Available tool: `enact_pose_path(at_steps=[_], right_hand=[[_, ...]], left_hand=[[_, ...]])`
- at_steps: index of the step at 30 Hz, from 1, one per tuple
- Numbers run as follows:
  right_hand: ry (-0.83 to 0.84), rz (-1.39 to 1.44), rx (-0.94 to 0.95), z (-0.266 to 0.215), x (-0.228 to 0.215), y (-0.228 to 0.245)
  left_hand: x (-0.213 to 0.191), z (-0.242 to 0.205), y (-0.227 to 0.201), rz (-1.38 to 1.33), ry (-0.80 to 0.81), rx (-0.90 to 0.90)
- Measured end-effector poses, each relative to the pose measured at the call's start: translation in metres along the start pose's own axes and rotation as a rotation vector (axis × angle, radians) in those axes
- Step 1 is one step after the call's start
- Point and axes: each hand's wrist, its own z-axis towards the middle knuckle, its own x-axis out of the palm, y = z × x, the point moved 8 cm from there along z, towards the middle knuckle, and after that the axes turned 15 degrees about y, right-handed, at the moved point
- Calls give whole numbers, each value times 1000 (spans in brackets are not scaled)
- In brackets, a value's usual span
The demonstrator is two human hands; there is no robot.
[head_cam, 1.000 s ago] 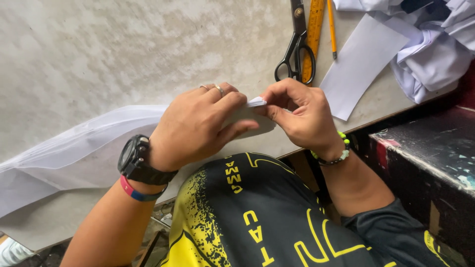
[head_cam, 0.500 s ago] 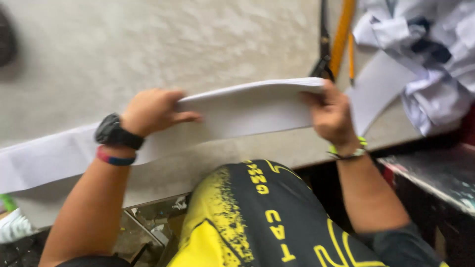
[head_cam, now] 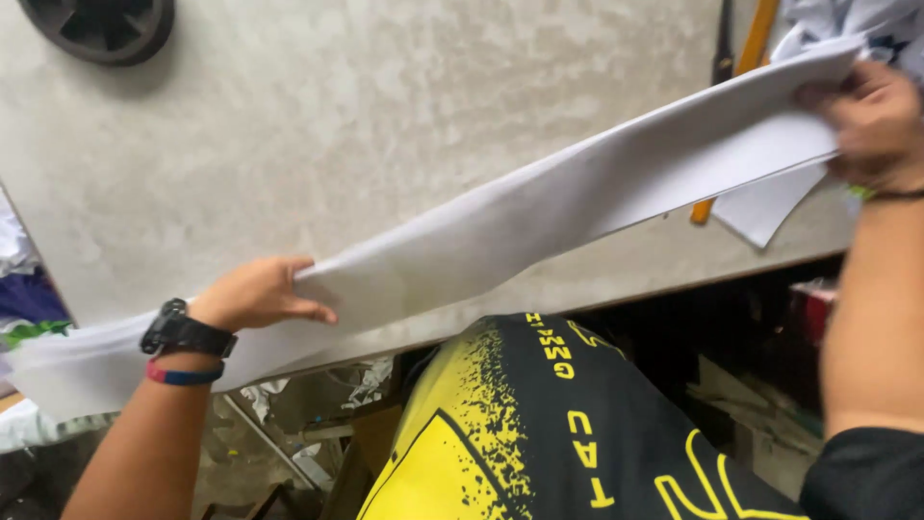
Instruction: The person folds a long strip of white paper, smooths it with a heavy circular weight, and cuts it into smaller sections using scissors. They then use a ruler and pencil to mark measurements on the paper before cutting along the marked lines.
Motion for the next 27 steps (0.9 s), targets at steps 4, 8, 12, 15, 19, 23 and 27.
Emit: enact_pose_path(at_steps=[4,8,12,15,19,23,27], right_hand=[[-23,124,6,-14,-14,-21],[-74,-44,82,-31,-40,-56],[-126,26,107,-57,18,-35],[22,16,159,-40,86,-37],[48,311,85,-6,203,-32],[-38,114,129,3,233,-44],[-49,73,178,0,230,-35]], left_hand=[[34,-7,54,-80,89,-51],[53,-34,131,-191,124,-155],[-17,-133,200,2,25,-481],[-44,-123,391,-674,-342,-264],[-80,-97,407,-319,-122,-515],[-91,-40,452,413,-538,-526],[-72,-116,143,336,-1079,420]])
